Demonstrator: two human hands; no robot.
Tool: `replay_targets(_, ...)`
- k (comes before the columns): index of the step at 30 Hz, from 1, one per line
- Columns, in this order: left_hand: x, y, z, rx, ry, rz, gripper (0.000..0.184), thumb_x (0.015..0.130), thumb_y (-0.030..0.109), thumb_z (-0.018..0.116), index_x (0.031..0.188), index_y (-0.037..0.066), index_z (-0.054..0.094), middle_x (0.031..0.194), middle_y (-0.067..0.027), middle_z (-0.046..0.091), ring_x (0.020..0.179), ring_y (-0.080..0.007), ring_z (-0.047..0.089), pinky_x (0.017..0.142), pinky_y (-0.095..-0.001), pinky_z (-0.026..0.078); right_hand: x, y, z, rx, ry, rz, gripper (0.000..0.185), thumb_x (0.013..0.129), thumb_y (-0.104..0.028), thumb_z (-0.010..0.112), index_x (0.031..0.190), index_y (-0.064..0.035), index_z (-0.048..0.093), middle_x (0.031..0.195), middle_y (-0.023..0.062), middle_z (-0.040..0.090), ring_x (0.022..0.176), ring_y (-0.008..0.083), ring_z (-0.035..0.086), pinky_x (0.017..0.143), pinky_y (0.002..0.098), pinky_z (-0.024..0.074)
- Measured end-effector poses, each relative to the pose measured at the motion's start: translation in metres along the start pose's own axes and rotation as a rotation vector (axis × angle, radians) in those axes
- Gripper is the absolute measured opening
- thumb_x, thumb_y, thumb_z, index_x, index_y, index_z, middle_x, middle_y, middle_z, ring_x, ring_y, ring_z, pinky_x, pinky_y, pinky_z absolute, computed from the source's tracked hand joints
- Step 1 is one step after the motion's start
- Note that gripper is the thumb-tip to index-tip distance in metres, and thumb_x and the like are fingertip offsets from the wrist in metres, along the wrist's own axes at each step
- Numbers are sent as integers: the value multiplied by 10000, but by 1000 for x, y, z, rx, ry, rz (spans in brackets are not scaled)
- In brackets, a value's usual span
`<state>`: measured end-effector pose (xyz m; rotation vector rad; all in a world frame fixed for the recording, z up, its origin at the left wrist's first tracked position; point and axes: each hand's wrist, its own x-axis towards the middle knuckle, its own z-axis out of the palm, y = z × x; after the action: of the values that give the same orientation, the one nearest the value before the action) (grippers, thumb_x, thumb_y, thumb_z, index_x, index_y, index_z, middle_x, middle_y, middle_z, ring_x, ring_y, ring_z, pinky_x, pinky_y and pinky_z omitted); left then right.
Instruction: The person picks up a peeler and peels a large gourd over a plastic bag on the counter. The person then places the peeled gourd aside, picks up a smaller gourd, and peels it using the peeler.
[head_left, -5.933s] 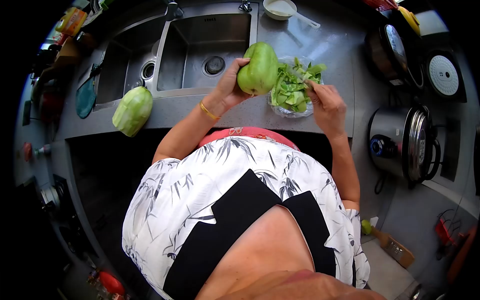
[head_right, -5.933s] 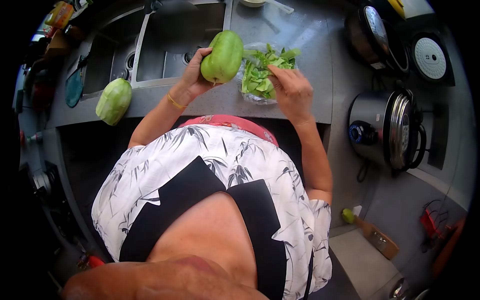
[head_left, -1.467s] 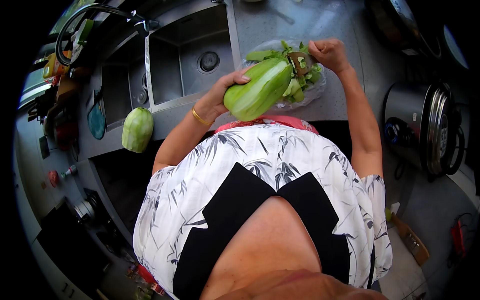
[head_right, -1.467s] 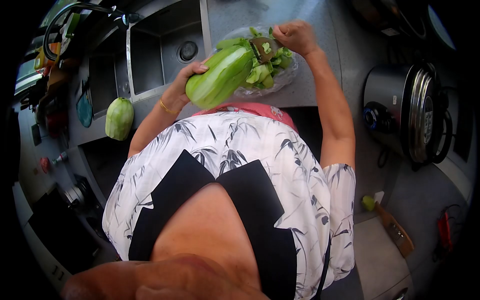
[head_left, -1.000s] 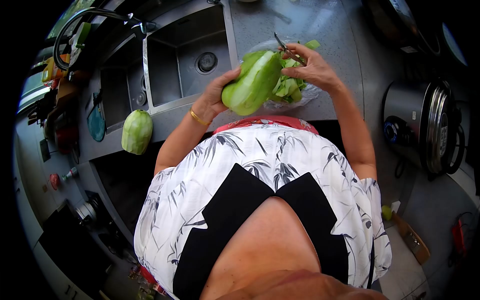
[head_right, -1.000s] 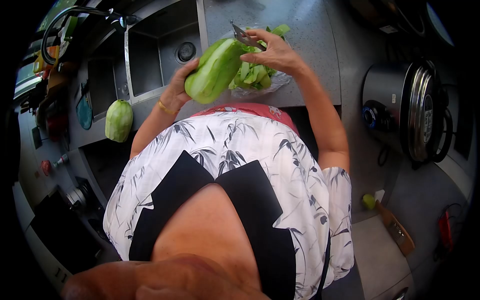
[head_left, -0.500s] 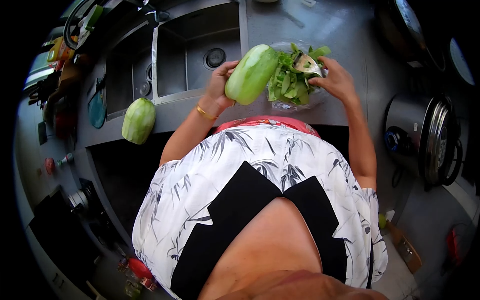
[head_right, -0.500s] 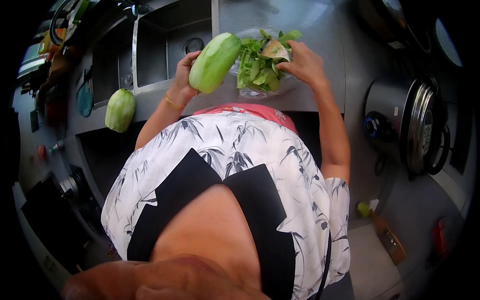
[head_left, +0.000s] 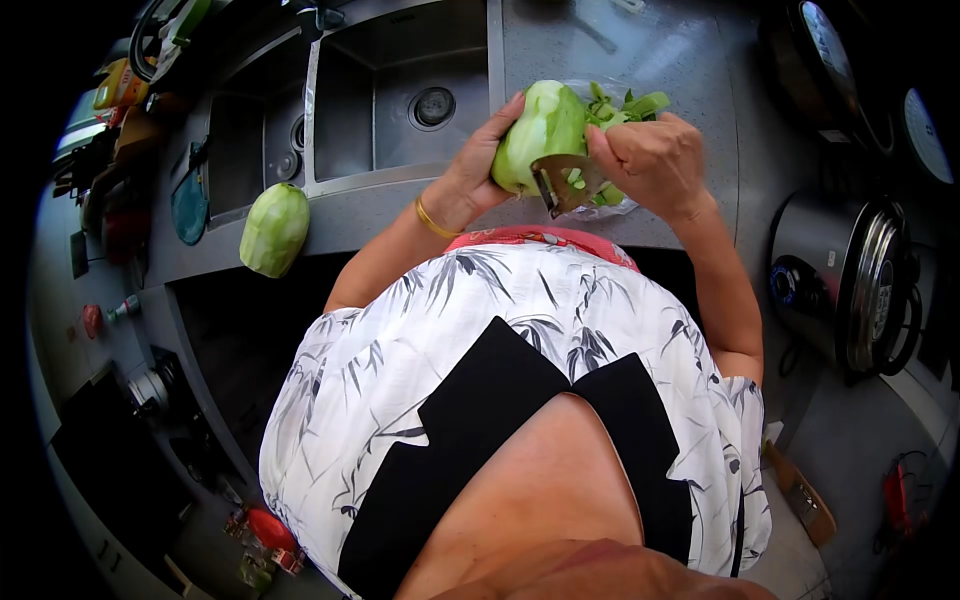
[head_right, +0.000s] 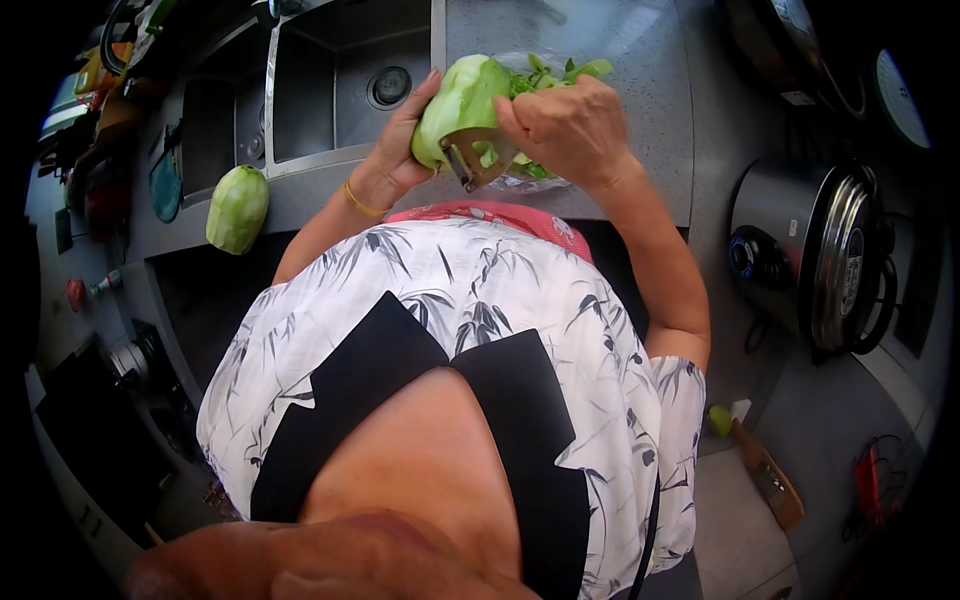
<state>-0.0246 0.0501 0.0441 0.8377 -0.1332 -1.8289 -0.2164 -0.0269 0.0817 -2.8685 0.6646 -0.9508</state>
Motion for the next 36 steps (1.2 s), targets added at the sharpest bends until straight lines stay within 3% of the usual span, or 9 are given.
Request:
replay_targets(4,-6,0,12,30,112,50,478,910,449,528,1207,74,540,1155,-96,612,1051,-217,598,929,-402,476,8,-6,4,-56,10,-74,427,830,-208,627,463,-138,421,410,-3,449,354,168,428,450,314,333)
replay_targets(10,-2,-5,2,-79,107,11,459,894,417,564,1212,88,533,1169,-98,599,1063,-233,583,934,-426,463,10,-7,11,-79,13,-114,414,817,-202,630,461,-138,430,408,1,462,359,165,443,457,307,346)
replay_targets(16,1,-9,4,-22,148,120,491,893,411,566,1240,73,488,1172,-115,587,1077,-238,576,947,-409,457,5,5,19,-37,55,-90,415,798,-174,633,450,-134,411,407,9,458,357,166,440,447,308,342)
replay_targets(22,-1,-7,9,30,152,103,441,895,384,571,1215,84,527,1148,-90,606,1059,-224,584,940,-398,462,2,19,22,36,85,-89,397,783,-148,628,451,-123,411,413,20,455,357,180,438,440,314,350)
replay_targets(31,1,4,-1,68,-32,-90,400,899,351,571,1168,55,553,1025,-85,650,828,-168,657,707,-344,568,-2,55,40,186,39,-97,403,799,-194,611,448,-127,424,424,44,451,380,229,473,445,329,387)
replay_targets(36,3,14,-11,132,-193,-188,515,890,354,582,1262,15,467,1126,-143,613,952,-210,650,807,-373,558,-4,71,45,255,66,-83,411,808,-191,601,446,-102,427,427,70,439,393,257,482,424,340,390)
